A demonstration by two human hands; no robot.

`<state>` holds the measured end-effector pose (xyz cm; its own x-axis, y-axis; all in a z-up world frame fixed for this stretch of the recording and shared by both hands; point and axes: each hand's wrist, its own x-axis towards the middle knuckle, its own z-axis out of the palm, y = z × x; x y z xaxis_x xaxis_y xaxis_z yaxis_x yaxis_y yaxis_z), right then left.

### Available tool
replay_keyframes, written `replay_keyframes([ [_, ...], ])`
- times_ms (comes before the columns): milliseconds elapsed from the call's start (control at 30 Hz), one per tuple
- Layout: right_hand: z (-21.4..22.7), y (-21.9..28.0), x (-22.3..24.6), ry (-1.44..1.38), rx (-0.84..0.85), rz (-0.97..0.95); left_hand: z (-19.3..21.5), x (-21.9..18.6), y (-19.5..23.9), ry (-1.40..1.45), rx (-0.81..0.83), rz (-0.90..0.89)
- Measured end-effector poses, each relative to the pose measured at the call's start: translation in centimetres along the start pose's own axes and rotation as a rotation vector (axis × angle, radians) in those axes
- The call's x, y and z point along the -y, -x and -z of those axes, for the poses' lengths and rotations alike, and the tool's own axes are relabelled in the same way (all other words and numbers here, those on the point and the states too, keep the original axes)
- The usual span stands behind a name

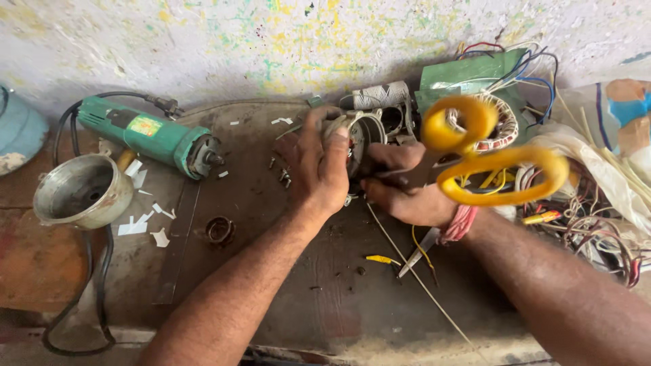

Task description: The person uses shears to remove old wire from a cylindrical metal housing, then wipes the interior with a cloth. The person continues to scrape and clean the inside of the housing with a screwdriver.

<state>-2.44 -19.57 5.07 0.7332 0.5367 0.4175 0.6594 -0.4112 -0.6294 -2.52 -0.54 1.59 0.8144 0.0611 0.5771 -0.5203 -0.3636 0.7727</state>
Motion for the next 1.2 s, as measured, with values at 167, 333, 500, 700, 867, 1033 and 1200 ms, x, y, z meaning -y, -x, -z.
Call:
replay_keyframes([
  [167, 0.0, -0.3, -0.5, 0.014, -0.061, -0.119, 0.2, 0.0, 0.1, -0.025, 0.066, 0.01],
  [333, -0.4, 0.1, 0.0, -0.283, 0.063, -0.081, 0.2, 0.2, 0.2, 0.013, 0.045, -0.068],
  [500, -0.1, -0.3, 0.0, -0.077, 0.062, -0.011, 0.4, 0.5, 0.4, -0.035, 0.08, -0.129],
  [700, -0.8, -0.2, -0.4, -0.568, 0.093, -0.158, 0.2, 0.4, 0.7, -0.057, 0.058, -0.178],
  [867, -0.3, -0.1, -1.1, -0.296, 0.054, -0.13, 0.0, 0.7, 0.5, 0.039, 0.128, -0.161],
  [1033, 1.1, -0.8, -1.8, -0.471, 0.06, -0.259, -0.3, 0.7, 0.3, 0.025, 0.068, -0.055],
  [1200, 0.7, -0.5, -0.1, -0.097, 0.008, -0.075, 0.3, 0.1, 0.4, -0.022, 0.067, -0.057],
])
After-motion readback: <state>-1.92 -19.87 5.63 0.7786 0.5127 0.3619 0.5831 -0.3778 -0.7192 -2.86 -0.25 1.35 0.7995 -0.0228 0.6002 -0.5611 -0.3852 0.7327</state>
